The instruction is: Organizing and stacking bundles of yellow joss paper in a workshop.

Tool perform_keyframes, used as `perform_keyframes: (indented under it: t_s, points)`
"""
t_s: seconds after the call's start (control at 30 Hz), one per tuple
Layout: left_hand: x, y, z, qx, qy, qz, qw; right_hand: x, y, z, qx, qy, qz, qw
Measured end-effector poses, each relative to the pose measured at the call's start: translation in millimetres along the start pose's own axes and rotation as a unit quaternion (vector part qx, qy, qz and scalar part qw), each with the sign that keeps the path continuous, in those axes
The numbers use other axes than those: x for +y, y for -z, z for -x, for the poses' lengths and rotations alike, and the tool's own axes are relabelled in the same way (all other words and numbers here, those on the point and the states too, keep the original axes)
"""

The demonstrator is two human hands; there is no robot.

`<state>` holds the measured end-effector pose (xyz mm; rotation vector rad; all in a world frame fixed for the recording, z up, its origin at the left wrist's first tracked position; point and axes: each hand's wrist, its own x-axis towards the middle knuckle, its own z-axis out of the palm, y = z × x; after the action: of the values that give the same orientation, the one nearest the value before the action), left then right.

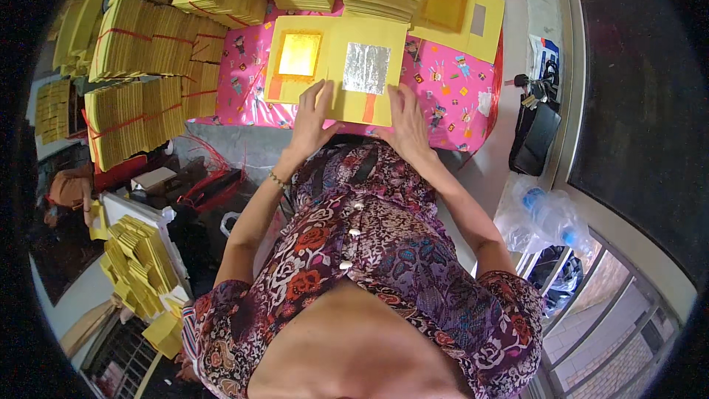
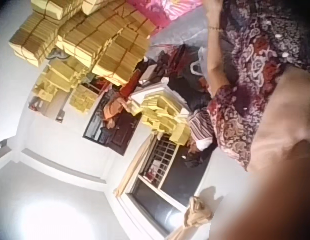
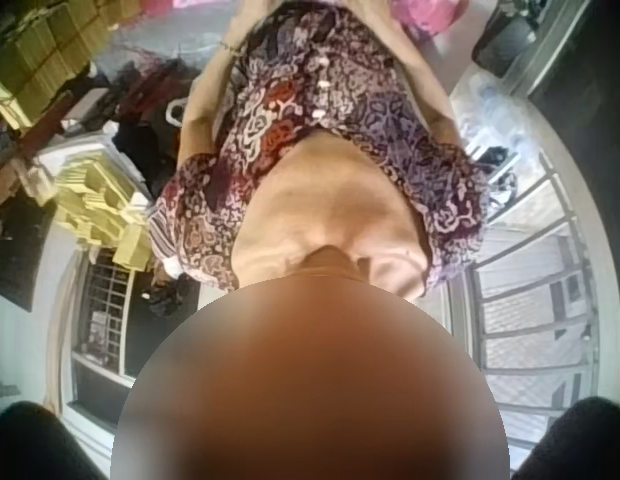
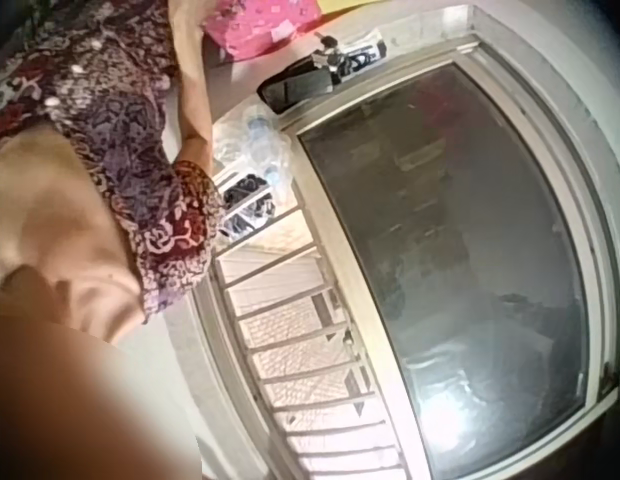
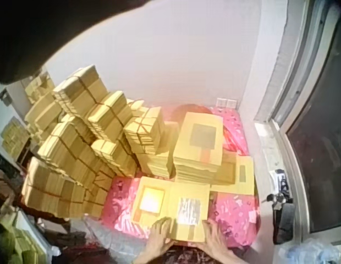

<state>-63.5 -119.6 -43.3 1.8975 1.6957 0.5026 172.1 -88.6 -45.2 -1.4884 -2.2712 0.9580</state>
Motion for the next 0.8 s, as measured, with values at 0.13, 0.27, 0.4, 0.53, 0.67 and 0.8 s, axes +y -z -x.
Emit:
perform_keyframes:
  t_s: [0.13,0.27,0.4,0.53,0.67,0.8]
  points:
    - [7,7,-7,-0.051,-0.092,-0.046,0.993,-6,5,-4,-0.015,0.046,0.042,0.998]
    - [13,7,-8,-0.056,-0.110,-0.043,0.991,5,5,-33,0.046,0.059,-0.003,0.997]
    - [12,3,-12,-0.076,-0.121,-0.056,0.988,19,7,-105,0.133,0.101,0.044,0.985]
    - [11,-4,-16,-0.066,-0.135,-0.058,0.987,29,5,-159,0.083,0.079,0.102,0.988]
    - [11,-9,-16,-0.068,-0.130,-0.056,0.988,38,-4,-180,0.005,0.031,0.147,0.989]
    - [14,-10,-15,-0.060,-0.128,-0.040,0.989,40,-14,-181,0.019,0.041,0.119,0.992]
